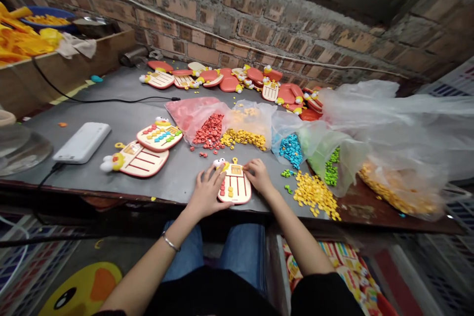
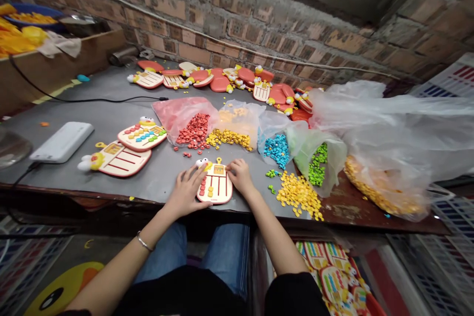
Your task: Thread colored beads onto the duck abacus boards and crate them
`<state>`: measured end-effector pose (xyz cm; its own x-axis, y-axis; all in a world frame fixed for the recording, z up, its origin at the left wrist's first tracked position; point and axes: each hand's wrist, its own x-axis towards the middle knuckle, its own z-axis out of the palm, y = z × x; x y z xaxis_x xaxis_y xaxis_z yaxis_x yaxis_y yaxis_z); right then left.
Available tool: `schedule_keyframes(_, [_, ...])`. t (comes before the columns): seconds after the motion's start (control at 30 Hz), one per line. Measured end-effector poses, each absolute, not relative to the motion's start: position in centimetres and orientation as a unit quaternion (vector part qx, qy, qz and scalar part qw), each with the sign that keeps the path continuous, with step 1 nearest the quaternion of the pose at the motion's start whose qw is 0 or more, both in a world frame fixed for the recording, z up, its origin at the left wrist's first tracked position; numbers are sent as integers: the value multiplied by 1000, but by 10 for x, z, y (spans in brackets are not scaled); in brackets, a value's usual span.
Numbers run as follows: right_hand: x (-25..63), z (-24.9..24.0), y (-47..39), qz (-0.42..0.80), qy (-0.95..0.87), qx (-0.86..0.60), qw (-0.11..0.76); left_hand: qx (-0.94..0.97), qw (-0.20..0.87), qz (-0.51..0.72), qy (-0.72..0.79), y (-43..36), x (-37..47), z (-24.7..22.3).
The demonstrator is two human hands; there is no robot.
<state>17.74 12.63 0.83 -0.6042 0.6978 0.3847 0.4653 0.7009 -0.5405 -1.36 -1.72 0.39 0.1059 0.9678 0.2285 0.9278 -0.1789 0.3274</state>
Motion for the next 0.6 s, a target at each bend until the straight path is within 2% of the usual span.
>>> schedule_keyframes(0.23, [191,22,127,280,-903,-256,202,727,53,196,656,-17,-12,5])
schedule_keyframes(0.5, [155,21,120,331,-895,-197,226,728,59,188,656,-17,-14,7])
schedule_keyframes(0.6, [146,26,118,394,-893,-129,177,727,59,193,656,-16,-14,6])
